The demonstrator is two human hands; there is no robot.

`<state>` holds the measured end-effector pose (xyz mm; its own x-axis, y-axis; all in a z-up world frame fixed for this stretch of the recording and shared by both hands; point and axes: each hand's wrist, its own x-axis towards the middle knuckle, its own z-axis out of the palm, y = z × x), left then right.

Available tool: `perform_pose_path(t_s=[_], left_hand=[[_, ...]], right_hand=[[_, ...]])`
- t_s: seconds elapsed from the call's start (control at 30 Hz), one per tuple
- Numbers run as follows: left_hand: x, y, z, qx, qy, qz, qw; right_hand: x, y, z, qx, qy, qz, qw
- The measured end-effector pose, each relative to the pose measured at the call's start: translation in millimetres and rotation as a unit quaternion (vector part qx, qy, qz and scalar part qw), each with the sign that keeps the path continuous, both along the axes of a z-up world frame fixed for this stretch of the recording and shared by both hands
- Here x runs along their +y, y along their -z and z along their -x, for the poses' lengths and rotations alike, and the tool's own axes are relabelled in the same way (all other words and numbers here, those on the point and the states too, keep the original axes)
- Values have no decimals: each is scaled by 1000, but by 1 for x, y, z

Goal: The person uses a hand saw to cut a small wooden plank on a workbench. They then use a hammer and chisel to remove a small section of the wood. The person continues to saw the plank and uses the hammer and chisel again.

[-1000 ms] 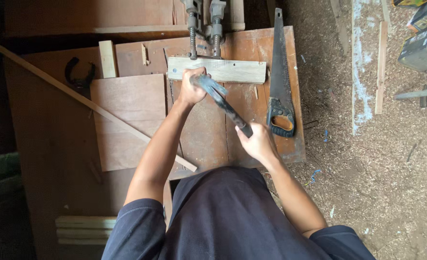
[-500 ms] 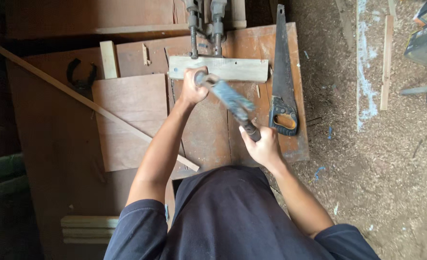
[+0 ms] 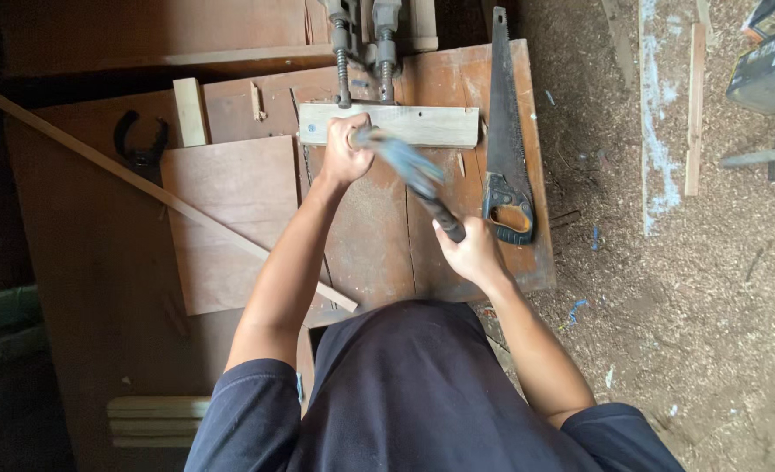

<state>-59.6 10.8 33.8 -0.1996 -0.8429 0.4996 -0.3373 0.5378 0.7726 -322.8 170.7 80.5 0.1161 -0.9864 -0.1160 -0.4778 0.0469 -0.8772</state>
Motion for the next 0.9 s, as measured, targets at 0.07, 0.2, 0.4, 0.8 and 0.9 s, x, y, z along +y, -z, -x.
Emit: perform_pose_path(t_s=[0.07, 0.2, 0.4, 0.8, 0.9], left_hand=[[4, -10, -2, -12, -33, -24, 999], [8, -18, -3, 39, 39, 40, 998], [14, 0, 1, -40, -54, -44, 997], [19, -1, 5, -24, -57, -53, 997], [19, -8, 3, -61, -48, -43, 996]], right_hand=[[2, -8, -2, 27, 11, 14, 999], [0, -19, -8, -22, 14, 81, 996], [3, -11, -3, 88, 7, 84, 992], [15, -7, -6, 69, 7, 49, 996], [12, -10, -6, 34, 18, 109, 993]])
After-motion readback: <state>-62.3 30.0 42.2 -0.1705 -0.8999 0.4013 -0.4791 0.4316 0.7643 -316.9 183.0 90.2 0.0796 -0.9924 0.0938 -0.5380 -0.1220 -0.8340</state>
